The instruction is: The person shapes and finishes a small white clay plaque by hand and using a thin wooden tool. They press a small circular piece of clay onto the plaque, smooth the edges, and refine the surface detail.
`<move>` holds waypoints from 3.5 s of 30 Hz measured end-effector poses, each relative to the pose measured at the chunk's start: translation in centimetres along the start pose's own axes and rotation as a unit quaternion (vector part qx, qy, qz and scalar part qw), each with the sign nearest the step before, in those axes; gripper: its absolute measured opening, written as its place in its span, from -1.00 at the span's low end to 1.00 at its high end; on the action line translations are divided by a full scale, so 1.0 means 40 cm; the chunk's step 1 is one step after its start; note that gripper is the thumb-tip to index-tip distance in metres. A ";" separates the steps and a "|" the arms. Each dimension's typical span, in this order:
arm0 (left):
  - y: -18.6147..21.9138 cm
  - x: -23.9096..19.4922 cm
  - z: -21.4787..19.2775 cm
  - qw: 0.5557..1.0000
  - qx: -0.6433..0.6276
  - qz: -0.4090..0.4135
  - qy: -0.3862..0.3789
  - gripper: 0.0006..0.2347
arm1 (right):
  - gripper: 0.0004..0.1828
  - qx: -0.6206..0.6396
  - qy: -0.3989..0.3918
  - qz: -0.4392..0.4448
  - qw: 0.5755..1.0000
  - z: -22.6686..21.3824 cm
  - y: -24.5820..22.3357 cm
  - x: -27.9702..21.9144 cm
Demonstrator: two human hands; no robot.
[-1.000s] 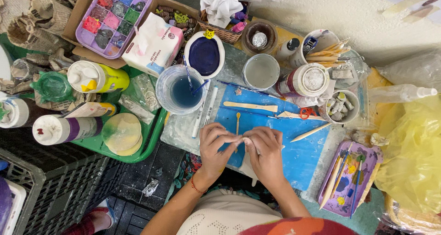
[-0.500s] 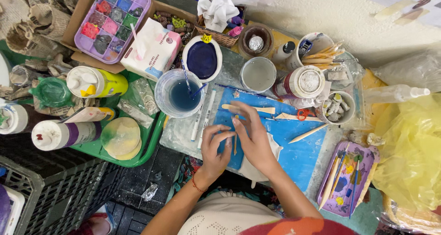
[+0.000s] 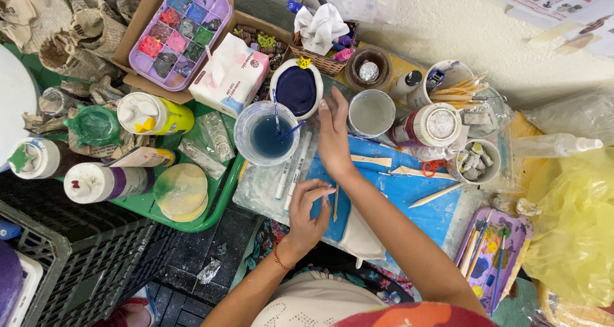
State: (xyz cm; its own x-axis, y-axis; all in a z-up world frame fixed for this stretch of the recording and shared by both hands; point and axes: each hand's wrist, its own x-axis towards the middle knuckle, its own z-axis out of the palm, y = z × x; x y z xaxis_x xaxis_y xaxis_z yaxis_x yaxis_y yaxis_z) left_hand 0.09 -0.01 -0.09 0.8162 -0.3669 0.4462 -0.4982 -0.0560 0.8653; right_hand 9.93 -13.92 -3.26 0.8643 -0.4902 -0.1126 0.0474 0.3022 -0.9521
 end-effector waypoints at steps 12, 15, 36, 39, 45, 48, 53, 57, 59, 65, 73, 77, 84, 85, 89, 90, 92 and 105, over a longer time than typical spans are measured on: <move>0.001 0.012 0.002 1.000 -0.011 -0.006 0.005 -0.73 | -0.59 -0.208 0.024 -0.064 0.976 0.017 -0.046 0.015; 0.001 0.014 0.002 1.000 -0.010 -0.009 0.008 -0.72 | -0.63 -0.243 0.012 -0.141 0.960 0.024 -0.085 -0.034; 0.005 -0.026 -0.016 0.994 -0.086 0.043 -0.058 -0.83 | -0.45 0.054 0.076 0.013 0.996 -0.183 -0.404 -0.454; 0.004 -0.036 -0.005 0.990 -0.108 0.061 -0.066 -0.83 | -0.41 0.040 0.096 -0.002 0.995 -0.220 -0.402 -0.525; 0.051 -0.034 -0.010 0.974 -0.209 -0.033 -0.082 -0.69 | -0.38 0.060 0.125 -0.024 0.990 -0.249 -0.394 -0.563; 0.085 -0.021 -0.035 0.960 -0.239 -0.078 -0.125 -0.55 | -0.39 0.005 0.116 -0.017 0.993 -0.251 -0.399 -0.568; 0.141 0.032 -0.061 0.938 -0.285 -0.121 -0.160 -0.54 | -0.40 -0.038 0.086 -0.030 0.995 -0.248 -0.399 -0.564; 0.191 0.064 -0.080 0.942 -0.250 -0.150 -0.168 -0.61 | -0.39 -0.029 0.090 -0.039 0.995 -0.273 -0.380 -0.580; 0.213 0.074 -0.094 0.941 -0.251 -0.138 -0.178 -0.65 | -0.39 -0.003 0.068 -0.074 0.995 -0.301 -0.363 -0.591; 0.264 0.096 -0.124 0.915 -0.321 -0.111 -0.217 -0.66 | -0.39 0.086 -0.125 -0.056 0.987 -0.447 -0.372 -0.620; 0.270 0.088 -0.117 0.890 -0.377 -0.149 -0.209 -0.66 | -0.46 0.044 -0.079 -0.031 0.995 -0.469 -0.359 -0.667; 0.251 0.075 -0.102 0.896 -0.358 -0.173 -0.195 -0.65 | -0.35 0.073 -0.128 -0.058 0.987 -0.472 -0.343 -0.611; 0.217 0.056 -0.062 0.866 -0.367 -0.296 -0.165 -0.68 | -0.45 -0.086 0.077 -0.059 0.991 -0.326 -0.372 -0.589; 0.213 0.055 -0.057 0.856 -0.372 -0.321 -0.160 -0.68 | -0.44 -0.069 0.090 -0.029 0.993 -0.308 -0.385 -0.582; 0.199 0.057 -0.052 0.854 -0.369 -0.332 -0.155 -0.69 | -0.43 -0.034 0.109 0.049 0.992 -0.265 -0.432 -0.551; 0.197 0.057 -0.053 0.854 -0.371 -0.329 -0.155 -0.69 | -0.43 -0.033 0.106 0.058 0.992 -0.259 -0.439 -0.545; 0.197 0.057 -0.055 0.850 -0.380 -0.331 -0.152 -0.68 | -0.43 -0.033 0.104 0.072 0.991 -0.252 -0.446 -0.537; 0.246 0.064 -0.118 0.851 -0.415 -0.270 -0.173 -0.60 | -0.37 0.010 0.018 -0.097 0.995 -0.298 -0.405 -0.591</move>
State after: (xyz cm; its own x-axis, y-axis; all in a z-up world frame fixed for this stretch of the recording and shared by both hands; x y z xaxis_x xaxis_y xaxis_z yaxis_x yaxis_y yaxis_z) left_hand -1.35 2.89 10.64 0.6539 -0.7556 -0.0381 0.4188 0.3196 0.8500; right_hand -17.23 -16.96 11.43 0.8195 -0.5697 0.0621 0.2212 0.2145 -0.9513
